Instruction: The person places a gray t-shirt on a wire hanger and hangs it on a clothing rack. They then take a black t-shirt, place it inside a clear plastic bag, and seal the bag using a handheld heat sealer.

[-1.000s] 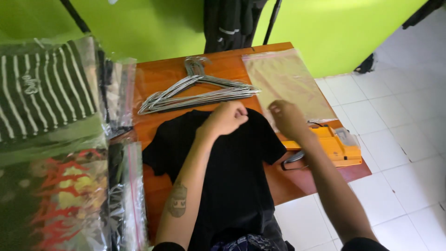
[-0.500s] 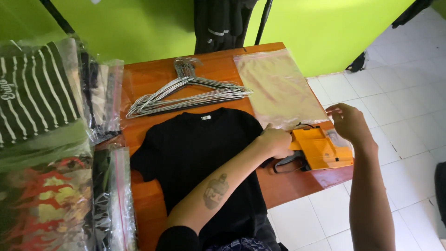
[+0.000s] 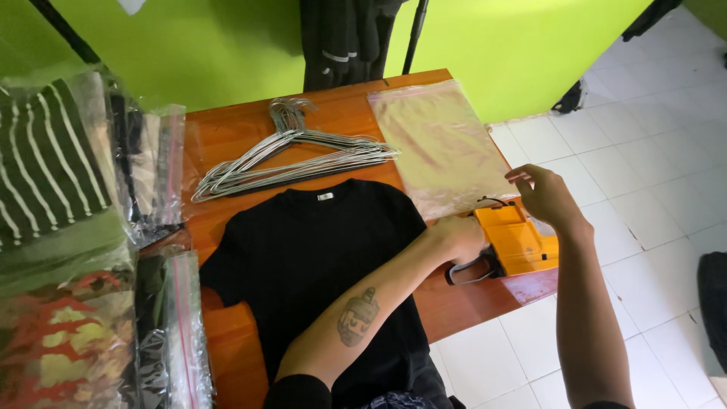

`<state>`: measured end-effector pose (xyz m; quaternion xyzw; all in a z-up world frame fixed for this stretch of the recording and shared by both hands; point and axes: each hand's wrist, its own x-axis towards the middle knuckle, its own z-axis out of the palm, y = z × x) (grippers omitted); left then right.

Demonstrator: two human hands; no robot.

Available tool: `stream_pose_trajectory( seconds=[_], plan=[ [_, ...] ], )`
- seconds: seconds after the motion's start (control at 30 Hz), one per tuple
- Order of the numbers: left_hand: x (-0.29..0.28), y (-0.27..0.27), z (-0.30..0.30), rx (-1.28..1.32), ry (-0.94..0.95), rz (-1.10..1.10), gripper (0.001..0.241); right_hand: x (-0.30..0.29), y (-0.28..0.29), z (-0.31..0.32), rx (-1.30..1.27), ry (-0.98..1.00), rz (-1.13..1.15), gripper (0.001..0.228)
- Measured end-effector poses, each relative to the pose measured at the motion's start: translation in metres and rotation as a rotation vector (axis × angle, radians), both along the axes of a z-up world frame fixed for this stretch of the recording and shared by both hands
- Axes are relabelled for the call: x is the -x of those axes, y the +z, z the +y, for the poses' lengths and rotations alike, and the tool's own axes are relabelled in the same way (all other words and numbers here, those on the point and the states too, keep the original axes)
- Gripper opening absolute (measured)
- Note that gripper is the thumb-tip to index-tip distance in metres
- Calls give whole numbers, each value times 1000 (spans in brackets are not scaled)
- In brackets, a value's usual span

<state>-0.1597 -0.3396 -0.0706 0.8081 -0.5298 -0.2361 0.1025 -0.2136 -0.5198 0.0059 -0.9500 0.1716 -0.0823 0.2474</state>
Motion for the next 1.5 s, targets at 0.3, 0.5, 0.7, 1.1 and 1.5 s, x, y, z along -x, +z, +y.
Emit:
stream_pose_trajectory(
  seconds=[0.3,0.5,0.7,1.1,1.5],
  plan=[
    [-5,44,24,255,70,-32,53,4,34,14,10,28,-79,26],
    [-21,71,45,328,66,-81,51,4,72,28,53,68,-76,29],
    [-28,135,99,300,175,33,52,14,102,34,-48,124,177,46],
    [-44,129,128,379,132,-166,57,16,124,59,31,282,249,68],
    [-52,210,235,522,453,-208,49,8,137,129,-12,581,-427,73]
  ],
)
